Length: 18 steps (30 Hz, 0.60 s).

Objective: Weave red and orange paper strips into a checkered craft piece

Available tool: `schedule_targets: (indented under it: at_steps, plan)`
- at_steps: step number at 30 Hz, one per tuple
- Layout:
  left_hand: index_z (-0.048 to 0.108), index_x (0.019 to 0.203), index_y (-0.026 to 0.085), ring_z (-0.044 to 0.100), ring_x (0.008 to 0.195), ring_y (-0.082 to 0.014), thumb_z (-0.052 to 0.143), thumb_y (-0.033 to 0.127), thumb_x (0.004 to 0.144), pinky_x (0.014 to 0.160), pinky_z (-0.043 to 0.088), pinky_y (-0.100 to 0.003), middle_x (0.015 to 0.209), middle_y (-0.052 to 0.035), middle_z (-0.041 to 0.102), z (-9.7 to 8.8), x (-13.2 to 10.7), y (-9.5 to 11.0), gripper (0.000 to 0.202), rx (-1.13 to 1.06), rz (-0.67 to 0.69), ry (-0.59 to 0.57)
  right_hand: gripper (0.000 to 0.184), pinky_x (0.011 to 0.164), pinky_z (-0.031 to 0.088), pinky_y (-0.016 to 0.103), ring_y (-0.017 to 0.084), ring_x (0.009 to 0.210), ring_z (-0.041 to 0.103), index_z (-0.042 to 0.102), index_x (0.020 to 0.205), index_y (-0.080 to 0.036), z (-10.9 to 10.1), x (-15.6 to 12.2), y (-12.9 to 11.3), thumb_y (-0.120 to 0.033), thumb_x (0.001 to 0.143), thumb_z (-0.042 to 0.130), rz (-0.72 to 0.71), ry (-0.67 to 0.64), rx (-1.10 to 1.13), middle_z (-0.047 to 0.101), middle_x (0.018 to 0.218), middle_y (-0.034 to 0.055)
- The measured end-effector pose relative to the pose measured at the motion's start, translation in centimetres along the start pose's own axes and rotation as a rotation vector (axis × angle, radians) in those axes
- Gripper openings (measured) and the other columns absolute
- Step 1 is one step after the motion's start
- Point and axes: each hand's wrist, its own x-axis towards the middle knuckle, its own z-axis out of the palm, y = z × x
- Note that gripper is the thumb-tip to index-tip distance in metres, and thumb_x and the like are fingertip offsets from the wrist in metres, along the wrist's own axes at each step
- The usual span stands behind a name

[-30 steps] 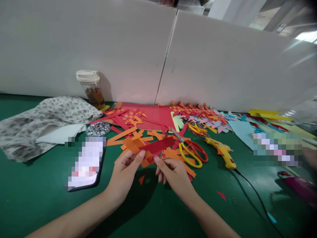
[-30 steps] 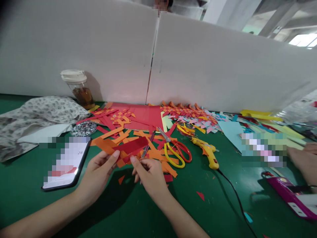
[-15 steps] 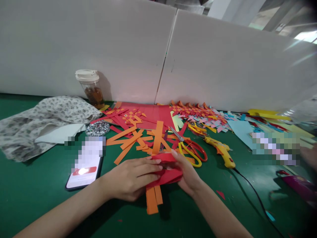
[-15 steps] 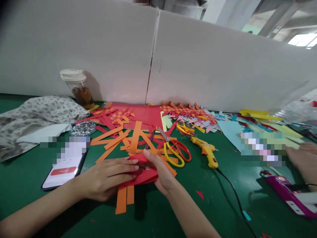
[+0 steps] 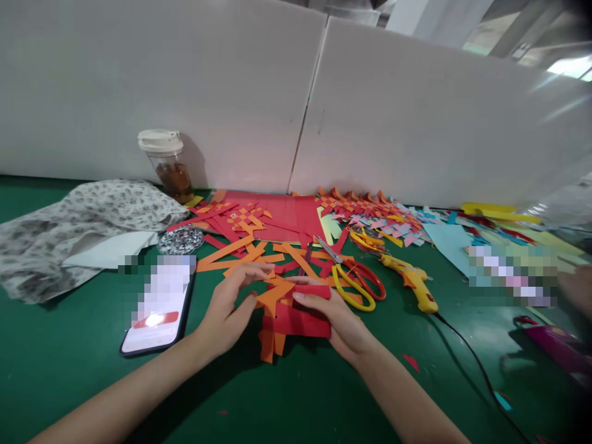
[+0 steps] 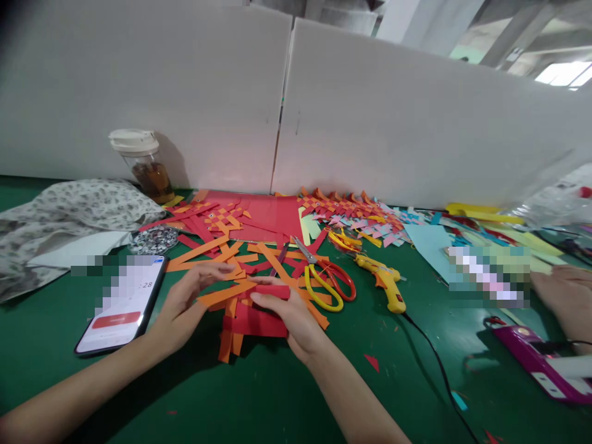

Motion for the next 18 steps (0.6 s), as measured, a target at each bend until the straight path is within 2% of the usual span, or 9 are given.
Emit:
schedule_targets:
  at_steps: [4, 8, 11, 13, 18]
  plan:
    - [0.049, 0.098, 0.022, 0.049, 0.113, -0.0214, 0.046, 0.012, 0.079, 0.091, 0.042, -0.036, 0.117, -0.0067, 0.054, 0.5, 0.7, -0.5, 0.022, -0.274, -0.285, 0.019, 0.036, 0.080, 0.047, 0.031, 0.019, 0.087, 0.064, 0.061, 0.100, -0.022, 0.1, 0.2, 0.3, -0.023, 0.065, 0.071, -0.004, -0.034, -0.024, 0.068, 0.095, 0.0030]
    - [0.050, 0.097, 0.021, 0.053, 0.108, -0.0199, 0.050, 0.012, 0.076, 0.093, 0.039, -0.035, 0.113, -0.0057, 0.058, 0.5, 1.2, -0.6, 0.023, -0.420, -0.424, -0.036, 0.035, 0.077, 0.046, 0.028, 0.017, 0.086, 0.062, 0.060, 0.097, -0.021, -0.1, 0.5, 0.5, -0.021, 0.064, 0.071, -0.021, -0.024, -0.054, 0.067, 0.094, 0.0016]
    - [0.050, 0.095, 0.021, 0.054, 0.106, -0.0200, 0.051, 0.013, 0.075, 0.088, 0.043, -0.034, 0.105, -0.0055, 0.061, 0.3, 1.4, -0.2, 0.022, -0.436, -0.545, -0.097, 0.035, 0.073, 0.046, 0.027, 0.017, 0.083, 0.062, 0.060, 0.097, -0.022, -0.2, 0.5, 0.5, -0.022, 0.064, 0.070, -0.018, -0.005, -0.074, 0.066, 0.091, 0.0009]
    - [0.051, 0.094, 0.022, 0.058, 0.099, -0.0197, 0.052, 0.013, 0.073, 0.081, 0.046, -0.033, 0.098, -0.0044, 0.063, 0.1, 1.5, 0.1, 0.022, -0.410, -0.588, -0.144, 0.034, 0.073, 0.047, 0.029, 0.017, 0.082, 0.062, 0.060, 0.097, -0.022, -0.3, 0.5, 0.4, -0.022, 0.065, 0.069, -0.027, -0.017, -0.080, 0.066, 0.090, 0.0007]
    - [0.054, 0.094, 0.020, 0.062, 0.081, -0.0162, 0.055, 0.013, 0.070, 0.071, 0.050, -0.031, 0.089, -0.0027, 0.063, 0.0, 1.6, 0.2, 0.024, -0.331, -0.594, -0.207, 0.032, 0.075, 0.047, 0.031, 0.017, 0.083, 0.061, 0.060, 0.097, -0.022, -0.3, 0.4, 0.2, -0.020, 0.065, 0.066, -0.070, -0.026, -0.133, 0.065, 0.093, 0.0009]
